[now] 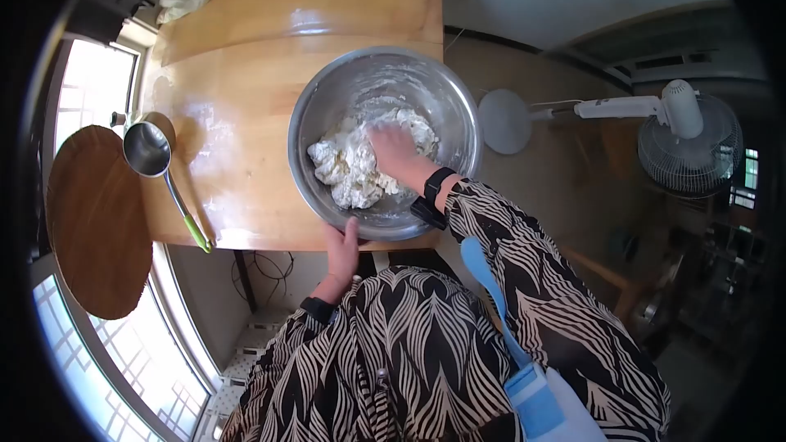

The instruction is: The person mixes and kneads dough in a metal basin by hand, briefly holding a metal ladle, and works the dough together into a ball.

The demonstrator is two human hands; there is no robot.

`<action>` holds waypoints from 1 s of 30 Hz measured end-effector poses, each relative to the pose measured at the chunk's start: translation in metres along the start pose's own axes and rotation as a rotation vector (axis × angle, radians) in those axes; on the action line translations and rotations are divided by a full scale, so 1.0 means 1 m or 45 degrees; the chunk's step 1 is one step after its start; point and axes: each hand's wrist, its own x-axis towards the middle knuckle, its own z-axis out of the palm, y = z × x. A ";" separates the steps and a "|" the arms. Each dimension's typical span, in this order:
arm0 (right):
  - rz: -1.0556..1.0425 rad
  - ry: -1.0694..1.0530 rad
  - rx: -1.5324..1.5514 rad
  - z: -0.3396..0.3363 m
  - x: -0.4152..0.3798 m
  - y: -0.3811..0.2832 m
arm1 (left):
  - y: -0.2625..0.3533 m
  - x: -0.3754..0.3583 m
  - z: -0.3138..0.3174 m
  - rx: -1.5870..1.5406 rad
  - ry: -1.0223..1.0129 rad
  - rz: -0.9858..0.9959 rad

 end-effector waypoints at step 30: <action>-0.712 -0.449 0.322 -0.046 0.023 -0.039 | 0.040 0.100 -0.062 -0.191 0.433 0.316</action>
